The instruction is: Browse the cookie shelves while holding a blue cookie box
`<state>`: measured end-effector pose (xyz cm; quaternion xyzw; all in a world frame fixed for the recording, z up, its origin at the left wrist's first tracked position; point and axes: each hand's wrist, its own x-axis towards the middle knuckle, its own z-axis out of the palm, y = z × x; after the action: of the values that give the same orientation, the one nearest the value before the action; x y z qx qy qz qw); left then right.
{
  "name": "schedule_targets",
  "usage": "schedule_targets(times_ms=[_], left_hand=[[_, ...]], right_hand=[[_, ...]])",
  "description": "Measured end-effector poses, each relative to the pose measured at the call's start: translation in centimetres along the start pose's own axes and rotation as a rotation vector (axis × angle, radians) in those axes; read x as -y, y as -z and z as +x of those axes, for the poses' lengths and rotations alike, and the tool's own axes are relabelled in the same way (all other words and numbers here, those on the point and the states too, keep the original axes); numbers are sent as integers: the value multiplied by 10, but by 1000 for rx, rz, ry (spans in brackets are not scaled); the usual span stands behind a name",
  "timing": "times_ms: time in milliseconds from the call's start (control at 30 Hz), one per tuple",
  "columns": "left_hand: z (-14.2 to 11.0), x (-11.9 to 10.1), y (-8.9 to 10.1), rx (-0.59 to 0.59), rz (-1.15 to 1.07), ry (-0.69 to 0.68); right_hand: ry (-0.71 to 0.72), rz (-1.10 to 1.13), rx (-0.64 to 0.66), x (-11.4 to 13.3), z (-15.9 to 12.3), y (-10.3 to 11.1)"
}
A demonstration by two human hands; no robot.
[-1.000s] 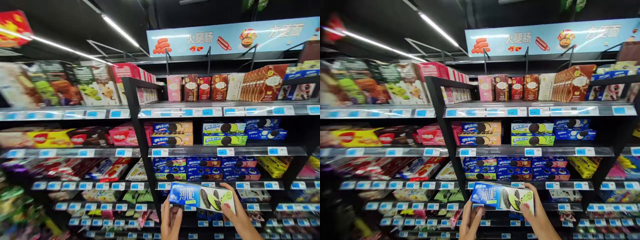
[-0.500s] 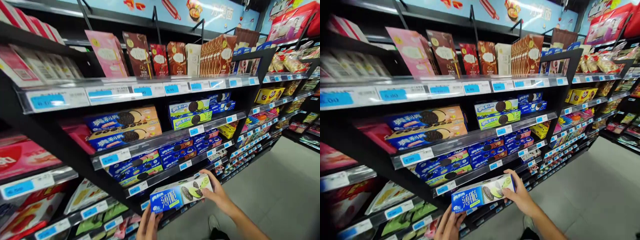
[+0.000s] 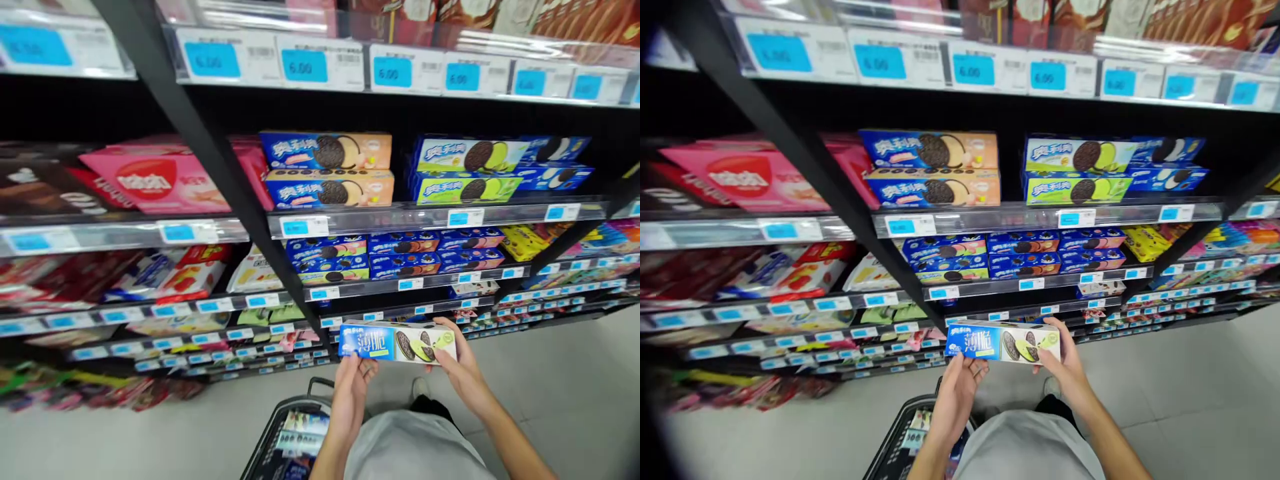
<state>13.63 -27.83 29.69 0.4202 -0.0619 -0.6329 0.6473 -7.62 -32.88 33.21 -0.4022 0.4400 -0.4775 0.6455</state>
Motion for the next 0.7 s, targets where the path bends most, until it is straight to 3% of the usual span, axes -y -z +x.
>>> schedule_targets(times_ms=[200,700], left_hand=[[-3,-9,3,-105,-35,-49],[-4,-16,9,-178,-65,-35]], right_hand=[[-91,7,20,3,4,-14],[-169,78,34,0,12,-26]])
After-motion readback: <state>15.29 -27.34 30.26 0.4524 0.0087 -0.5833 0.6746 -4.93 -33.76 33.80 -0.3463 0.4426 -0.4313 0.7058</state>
